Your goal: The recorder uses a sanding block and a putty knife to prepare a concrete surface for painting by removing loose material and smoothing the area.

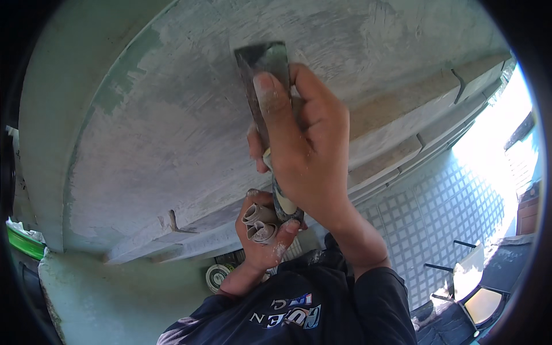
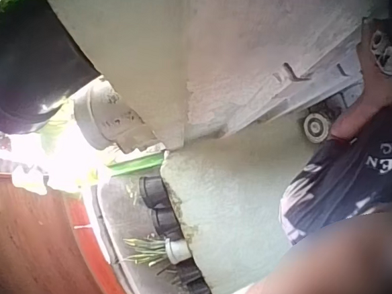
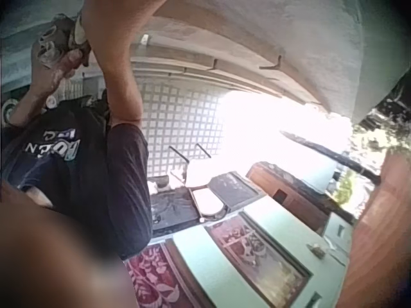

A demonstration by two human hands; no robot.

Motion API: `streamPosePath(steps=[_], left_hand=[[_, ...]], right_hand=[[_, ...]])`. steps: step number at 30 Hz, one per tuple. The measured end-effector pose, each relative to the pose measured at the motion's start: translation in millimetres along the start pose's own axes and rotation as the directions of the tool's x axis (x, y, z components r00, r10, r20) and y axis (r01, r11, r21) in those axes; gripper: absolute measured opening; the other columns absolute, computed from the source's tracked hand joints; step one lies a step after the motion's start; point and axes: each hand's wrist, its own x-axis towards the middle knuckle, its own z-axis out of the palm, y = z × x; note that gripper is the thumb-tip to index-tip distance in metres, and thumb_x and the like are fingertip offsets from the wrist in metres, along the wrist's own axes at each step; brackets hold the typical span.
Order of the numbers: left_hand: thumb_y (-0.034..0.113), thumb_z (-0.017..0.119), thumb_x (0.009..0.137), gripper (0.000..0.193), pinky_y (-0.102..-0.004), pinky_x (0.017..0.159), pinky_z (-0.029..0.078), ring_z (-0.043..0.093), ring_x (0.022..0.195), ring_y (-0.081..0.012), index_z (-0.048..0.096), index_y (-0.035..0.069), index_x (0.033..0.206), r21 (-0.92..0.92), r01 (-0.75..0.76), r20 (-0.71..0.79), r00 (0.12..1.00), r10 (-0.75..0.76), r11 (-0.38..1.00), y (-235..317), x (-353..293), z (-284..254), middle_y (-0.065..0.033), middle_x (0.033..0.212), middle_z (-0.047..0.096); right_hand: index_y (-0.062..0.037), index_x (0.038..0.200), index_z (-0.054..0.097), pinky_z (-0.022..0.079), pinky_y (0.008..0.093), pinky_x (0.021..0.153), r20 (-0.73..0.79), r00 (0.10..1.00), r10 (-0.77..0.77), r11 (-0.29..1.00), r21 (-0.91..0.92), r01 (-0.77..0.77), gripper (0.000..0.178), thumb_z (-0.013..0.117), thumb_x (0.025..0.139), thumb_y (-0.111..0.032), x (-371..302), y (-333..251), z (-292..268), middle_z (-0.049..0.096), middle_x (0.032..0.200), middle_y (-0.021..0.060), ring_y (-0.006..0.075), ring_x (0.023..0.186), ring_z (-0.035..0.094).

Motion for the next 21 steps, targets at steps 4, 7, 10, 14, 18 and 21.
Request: streamPosePath(steps=[4, 7, 10, 14, 18, 21], left_hand=[[0.008, 0.078, 0.082, 0.033, -0.0223, 0.062, 0.046, 0.058, 0.065, -0.0063, 0.054, 0.0, 0.103, -0.024, -0.016, -0.008, 1.0, 0.016, 1.0, -6, -4, -2, -0.0048, 0.075, 0.066], [0.007, 0.078, 0.082, 0.032, -0.0224, 0.062, 0.046, 0.058, 0.066, -0.0062, 0.054, -0.001, 0.102, -0.015, -0.03, 0.003, 1.0, 0.03, 0.999, 3, 5, 2, -0.0055, 0.075, 0.066], [0.007, 0.078, 0.083, 0.034, -0.0226, 0.062, 0.046, 0.059, 0.068, -0.0062, 0.053, -0.001, 0.104, -0.014, 0.003, 0.015, 1.0, -0.003, 1.0, 1, 1, -1, -0.0059, 0.077, 0.067], [0.007, 0.078, 0.083, 0.035, -0.0226, 0.063, 0.047, 0.06, 0.069, -0.0064, 0.053, -0.001, 0.105, 0.024, -0.055, 0.019, 0.998, 0.055, 0.998, -2, 0, 0, -0.0061, 0.078, 0.067], [0.006, 0.078, 0.083, 0.035, -0.0227, 0.065, 0.047, 0.06, 0.07, -0.007, 0.052, -0.001, 0.106, -0.047, -0.024, 0.022, 0.999, 0.025, 0.999, 2, 3, 7, -0.0067, 0.079, 0.067], [0.006, 0.078, 0.083, 0.035, -0.0229, 0.064, 0.047, 0.06, 0.069, -0.0069, 0.052, -0.001, 0.106, -0.074, -0.011, 0.019, 1.0, 0.012, 0.997, 2, 4, 8, -0.0063, 0.079, 0.067]], right_hand=[[0.0026, 0.102, 0.059, 0.04, 0.0244, 0.039, -0.002, 0.999, 0.036, 0.999, 0.011, -0.036, 0.025, 0.052, 0.105, -0.021, -4, 7, -2, 0.054, 0.064, 0.0025, 0.0103, 0.045, 0.054], [0.0023, 0.102, 0.06, 0.04, 0.0246, 0.039, -0.006, 1.0, 0.012, 1.0, 0.023, -0.012, 0.024, 0.052, 0.105, -0.021, 5, -4, 2, 0.054, 0.064, 0.0023, 0.0104, 0.044, 0.054], [0.0022, 0.102, 0.06, 0.04, 0.0245, 0.039, -0.027, 0.999, 0.028, 1.0, 0.014, -0.028, 0.024, 0.052, 0.105, -0.021, 0, 1, 0, 0.054, 0.064, 0.0023, 0.0104, 0.044, 0.054], [0.0022, 0.103, 0.06, 0.04, 0.0245, 0.038, -0.029, 0.999, 0.043, 0.999, -0.006, -0.043, 0.025, 0.053, 0.105, -0.022, -2, 1, -2, 0.055, 0.064, 0.0022, 0.0102, 0.044, 0.054], [0.0021, 0.101, 0.061, 0.04, 0.0244, 0.038, 0.0, 1.0, 0.028, 1.0, -0.013, -0.028, 0.024, 0.053, 0.105, -0.021, 1, -1, -3, 0.055, 0.064, 0.0025, 0.0098, 0.044, 0.054], [0.0023, 0.101, 0.061, 0.04, 0.0244, 0.039, 0.016, 0.999, 0.033, 0.999, -0.035, -0.032, 0.024, 0.053, 0.105, -0.021, 2, 0, -6, 0.055, 0.064, 0.0026, 0.0097, 0.045, 0.054]])
